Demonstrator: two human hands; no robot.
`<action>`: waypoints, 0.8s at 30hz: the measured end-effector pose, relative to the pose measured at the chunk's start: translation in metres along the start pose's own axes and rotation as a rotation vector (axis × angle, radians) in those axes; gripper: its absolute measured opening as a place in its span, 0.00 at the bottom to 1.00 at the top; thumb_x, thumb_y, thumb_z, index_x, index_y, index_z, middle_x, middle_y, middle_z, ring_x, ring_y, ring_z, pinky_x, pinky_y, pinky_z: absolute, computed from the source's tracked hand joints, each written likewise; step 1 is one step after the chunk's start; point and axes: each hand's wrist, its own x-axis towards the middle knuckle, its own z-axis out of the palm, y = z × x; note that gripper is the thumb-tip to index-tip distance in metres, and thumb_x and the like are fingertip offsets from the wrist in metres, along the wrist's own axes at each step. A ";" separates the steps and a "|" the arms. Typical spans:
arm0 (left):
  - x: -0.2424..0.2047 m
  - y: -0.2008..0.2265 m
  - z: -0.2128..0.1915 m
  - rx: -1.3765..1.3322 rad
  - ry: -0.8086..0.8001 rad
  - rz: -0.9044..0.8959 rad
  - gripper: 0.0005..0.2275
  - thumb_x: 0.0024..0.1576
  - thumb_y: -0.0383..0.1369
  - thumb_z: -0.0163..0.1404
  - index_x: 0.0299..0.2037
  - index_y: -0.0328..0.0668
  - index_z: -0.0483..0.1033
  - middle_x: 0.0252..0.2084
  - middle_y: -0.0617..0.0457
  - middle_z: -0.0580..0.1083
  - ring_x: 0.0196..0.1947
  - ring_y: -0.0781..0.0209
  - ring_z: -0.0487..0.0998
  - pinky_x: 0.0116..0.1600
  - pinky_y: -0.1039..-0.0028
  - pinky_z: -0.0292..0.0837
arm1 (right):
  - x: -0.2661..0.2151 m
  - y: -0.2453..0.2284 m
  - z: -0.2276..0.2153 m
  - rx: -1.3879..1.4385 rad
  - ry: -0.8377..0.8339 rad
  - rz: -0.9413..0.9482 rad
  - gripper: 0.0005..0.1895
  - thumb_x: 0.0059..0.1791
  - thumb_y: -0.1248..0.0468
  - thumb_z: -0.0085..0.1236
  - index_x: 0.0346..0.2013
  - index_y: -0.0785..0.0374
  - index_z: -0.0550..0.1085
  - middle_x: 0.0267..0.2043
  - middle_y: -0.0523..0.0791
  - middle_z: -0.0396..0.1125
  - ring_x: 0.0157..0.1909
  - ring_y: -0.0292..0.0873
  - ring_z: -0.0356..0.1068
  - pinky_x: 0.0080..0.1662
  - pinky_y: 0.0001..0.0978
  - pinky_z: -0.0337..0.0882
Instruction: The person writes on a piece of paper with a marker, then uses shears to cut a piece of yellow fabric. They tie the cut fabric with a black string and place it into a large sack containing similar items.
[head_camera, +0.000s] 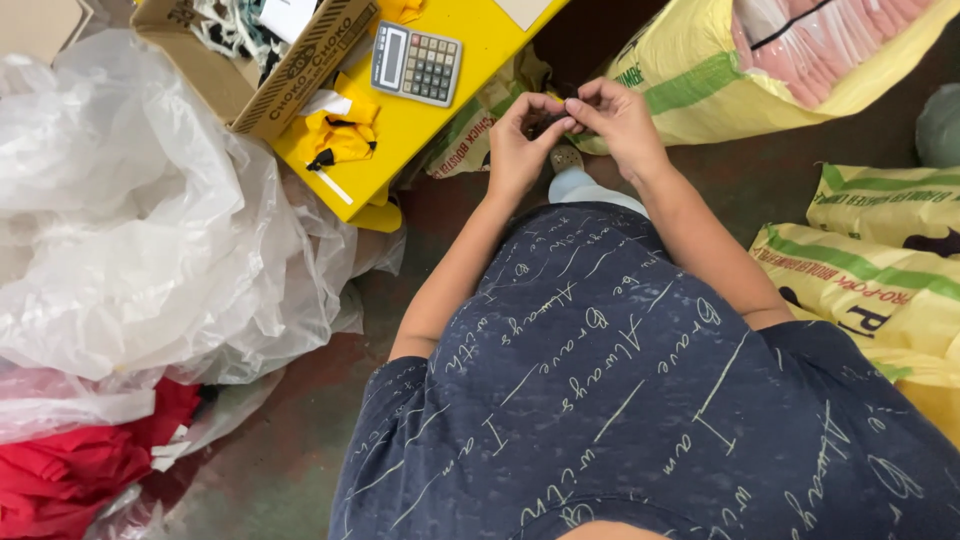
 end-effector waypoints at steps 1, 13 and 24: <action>-0.001 0.003 0.001 0.027 0.004 0.018 0.07 0.55 0.28 0.62 0.38 0.42 0.76 0.37 0.56 0.79 0.38 0.68 0.81 0.48 0.79 0.82 | -0.003 -0.001 0.001 0.004 0.019 0.036 0.05 0.54 0.66 0.64 0.40 0.58 0.74 0.35 0.39 0.71 0.36 0.31 0.71 0.44 0.19 0.76; 0.004 -0.013 -0.001 0.300 0.041 0.145 0.02 0.59 0.30 0.55 0.39 0.44 0.78 0.37 0.58 0.80 0.37 0.67 0.80 0.45 0.76 0.75 | -0.027 -0.026 0.017 -0.604 0.078 -0.529 0.15 0.50 0.76 0.66 0.49 0.68 0.71 0.45 0.52 0.68 0.44 0.46 0.73 0.48 0.34 0.75; 0.005 -0.016 -0.003 0.232 0.089 0.057 0.06 0.62 0.32 0.51 0.46 0.44 0.72 0.41 0.54 0.76 0.41 0.63 0.78 0.48 0.73 0.74 | -0.018 -0.035 0.028 -0.217 0.008 -0.327 0.20 0.52 0.79 0.61 0.52 0.64 0.63 0.46 0.49 0.67 0.51 0.42 0.69 0.56 0.29 0.71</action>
